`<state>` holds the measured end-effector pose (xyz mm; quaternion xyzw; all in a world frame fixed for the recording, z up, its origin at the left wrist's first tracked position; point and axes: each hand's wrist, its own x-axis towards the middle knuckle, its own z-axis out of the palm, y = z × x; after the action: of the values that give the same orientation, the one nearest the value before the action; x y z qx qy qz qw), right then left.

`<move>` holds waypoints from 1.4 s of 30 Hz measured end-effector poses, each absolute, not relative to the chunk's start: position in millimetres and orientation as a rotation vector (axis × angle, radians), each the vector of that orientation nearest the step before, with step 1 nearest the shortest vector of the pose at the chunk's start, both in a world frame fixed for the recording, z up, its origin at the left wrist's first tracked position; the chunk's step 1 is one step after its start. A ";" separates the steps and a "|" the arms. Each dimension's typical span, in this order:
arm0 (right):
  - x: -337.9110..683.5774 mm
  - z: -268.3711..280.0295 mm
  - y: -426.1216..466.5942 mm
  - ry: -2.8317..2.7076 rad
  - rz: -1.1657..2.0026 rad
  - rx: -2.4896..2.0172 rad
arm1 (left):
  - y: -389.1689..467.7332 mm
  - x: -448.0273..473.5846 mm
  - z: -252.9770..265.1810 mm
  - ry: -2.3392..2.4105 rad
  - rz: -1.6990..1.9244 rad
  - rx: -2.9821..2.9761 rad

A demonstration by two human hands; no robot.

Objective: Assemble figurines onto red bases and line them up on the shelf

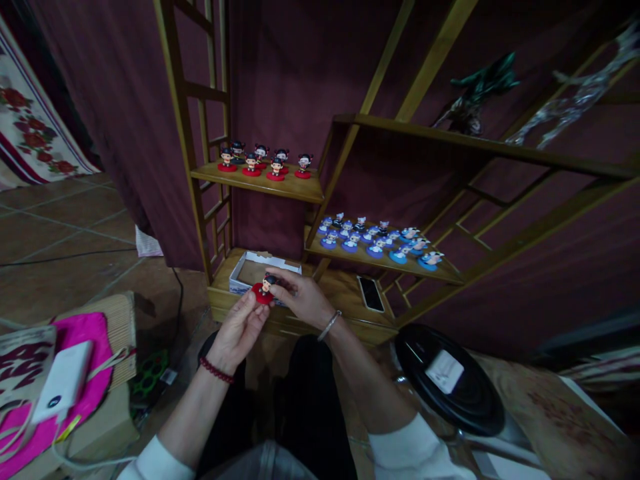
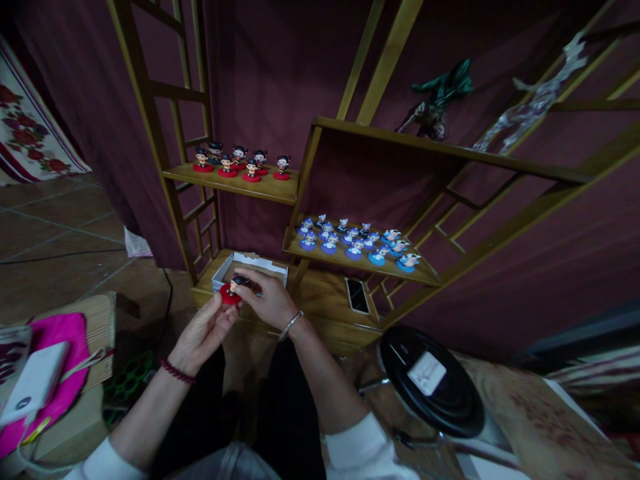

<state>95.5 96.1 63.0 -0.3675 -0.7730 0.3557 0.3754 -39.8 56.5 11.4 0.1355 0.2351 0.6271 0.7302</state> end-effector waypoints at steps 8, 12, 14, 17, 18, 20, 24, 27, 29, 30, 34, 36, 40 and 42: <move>95.3 58.2 99.2 -1.934 1.009 -0.906 | 56.0 -38.9 11.5 0.504 1.383 0.308; 94.6 54.6 99.9 -1.915 1.010 -0.901 | 56.0 -38.7 11.4 0.506 1.384 0.306; 94.5 55.3 99.8 -1.931 0.990 -0.897 | 55.9 -38.6 11.3 0.506 1.383 0.315; 94.4 58.5 99.1 -1.964 0.957 -0.876 | 55.8 -38.7 10.4 0.502 1.380 0.337; 94.3 59.6 98.7 -1.969 0.949 -0.869 | 55.7 -38.7 10.1 0.501 1.378 0.342; 94.2 61.1 97.9 -1.972 0.946 -0.863 | 55.6 -38.9 9.6 0.496 1.376 0.342; 94.5 62.0 96.6 -1.980 0.956 -0.857 | 55.1 -39.1 10.0 0.478 1.373 0.335; 94.9 62.6 96.1 -1.999 0.935 -0.849 | 54.7 -39.1 10.4 0.478 1.369 0.328; 95.1 63.1 96.0 -2.014 0.916 -0.844 | 54.5 -39.0 10.2 0.476 1.367 0.325; 95.1 63.2 96.1 -2.021 0.908 -0.843 | 54.4 -38.9 10.1 0.473 1.366 0.327; 94.7 62.3 96.3 -2.032 0.892 -0.848 | 53.6 -38.6 10.3 0.473 1.370 0.330; 94.3 61.7 95.8 -2.025 0.892 -0.848 | 53.1 -38.6 11.0 0.482 1.373 0.322; 93.7 61.5 93.7 -2.010 0.862 -0.864 | 53.3 -38.6 11.5 0.489 1.388 0.314; 93.7 61.9 92.9 -2.012 0.847 -0.863 | 53.9 -38.4 10.9 0.484 1.393 0.320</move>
<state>93.7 92.9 61.9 -0.3391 -0.7905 0.3329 0.3865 -38.4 53.9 10.9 0.1450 0.2197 0.6322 0.7287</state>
